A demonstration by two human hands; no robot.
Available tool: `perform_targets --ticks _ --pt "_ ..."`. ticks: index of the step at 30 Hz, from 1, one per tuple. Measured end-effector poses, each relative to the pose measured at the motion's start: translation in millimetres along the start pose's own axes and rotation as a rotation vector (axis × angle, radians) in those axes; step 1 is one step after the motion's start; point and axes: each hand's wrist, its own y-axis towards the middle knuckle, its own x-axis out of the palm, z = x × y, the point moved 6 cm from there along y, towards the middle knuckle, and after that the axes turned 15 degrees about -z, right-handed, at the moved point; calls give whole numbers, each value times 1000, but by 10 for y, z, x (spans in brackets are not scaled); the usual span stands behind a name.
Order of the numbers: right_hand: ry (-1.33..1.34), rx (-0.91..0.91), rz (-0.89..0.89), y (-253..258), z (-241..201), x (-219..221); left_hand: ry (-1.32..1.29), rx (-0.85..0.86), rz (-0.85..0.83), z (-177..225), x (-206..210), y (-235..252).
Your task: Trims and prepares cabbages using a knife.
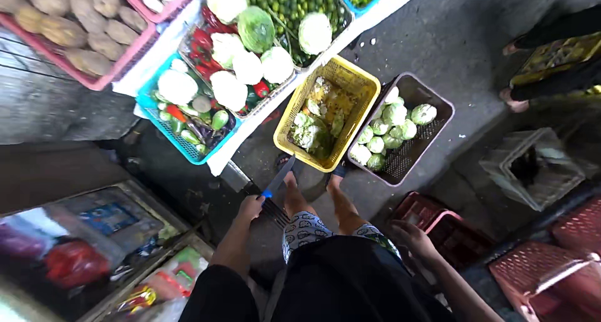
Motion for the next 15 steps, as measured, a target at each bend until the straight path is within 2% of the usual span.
perform_targets --ticks 4,7,11,15 --pt "-43 -18 -17 76 -242 -73 -37 -128 90 -312 -111 -639" --pt "-61 -8 13 149 -114 -230 -198 -23 147 -226 -27 -956" --pt "145 20 156 85 322 -287 -187 175 87 318 179 -954" --pt "338 100 225 43 768 86 -188 292 -72 1012 445 -761"
